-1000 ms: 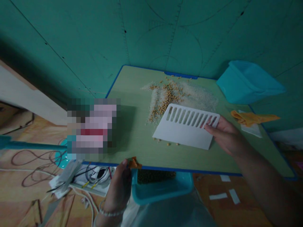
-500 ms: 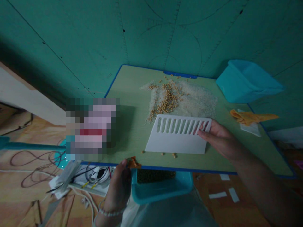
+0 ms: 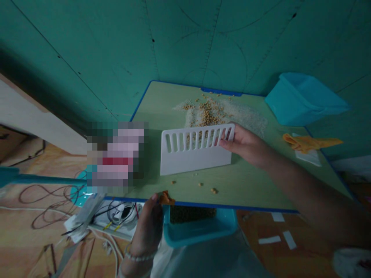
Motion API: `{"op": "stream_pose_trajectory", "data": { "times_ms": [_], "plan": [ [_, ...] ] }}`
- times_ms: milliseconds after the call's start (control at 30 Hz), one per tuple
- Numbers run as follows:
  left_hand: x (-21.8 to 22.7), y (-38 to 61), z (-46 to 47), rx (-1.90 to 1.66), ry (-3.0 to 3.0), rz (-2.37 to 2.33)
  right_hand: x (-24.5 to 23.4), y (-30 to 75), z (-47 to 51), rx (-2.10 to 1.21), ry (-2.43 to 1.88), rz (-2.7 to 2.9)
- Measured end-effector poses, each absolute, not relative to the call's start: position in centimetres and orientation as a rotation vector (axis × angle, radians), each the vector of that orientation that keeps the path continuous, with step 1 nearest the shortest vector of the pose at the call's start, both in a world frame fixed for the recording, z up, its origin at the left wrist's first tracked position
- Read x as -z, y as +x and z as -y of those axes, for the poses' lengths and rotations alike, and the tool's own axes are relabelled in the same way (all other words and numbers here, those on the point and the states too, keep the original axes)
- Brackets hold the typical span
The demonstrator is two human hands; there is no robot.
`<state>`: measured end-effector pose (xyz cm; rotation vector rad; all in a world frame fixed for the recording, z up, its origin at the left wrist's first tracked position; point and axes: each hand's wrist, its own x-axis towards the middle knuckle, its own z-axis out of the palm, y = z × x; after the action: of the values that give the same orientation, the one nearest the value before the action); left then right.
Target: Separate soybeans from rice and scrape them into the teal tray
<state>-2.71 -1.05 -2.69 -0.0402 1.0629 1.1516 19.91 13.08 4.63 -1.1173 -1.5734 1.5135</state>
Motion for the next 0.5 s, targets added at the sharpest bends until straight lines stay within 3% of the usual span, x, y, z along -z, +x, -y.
{"op": "stream_pose_trajectory", "data": {
  "times_ms": [500],
  "plan": [
    [3.0, -2.9, 1.1, -1.176, -0.017, -0.971, -5.7, 20.9, -12.9, -1.58, -1.123, 1.716]
  ]
}}
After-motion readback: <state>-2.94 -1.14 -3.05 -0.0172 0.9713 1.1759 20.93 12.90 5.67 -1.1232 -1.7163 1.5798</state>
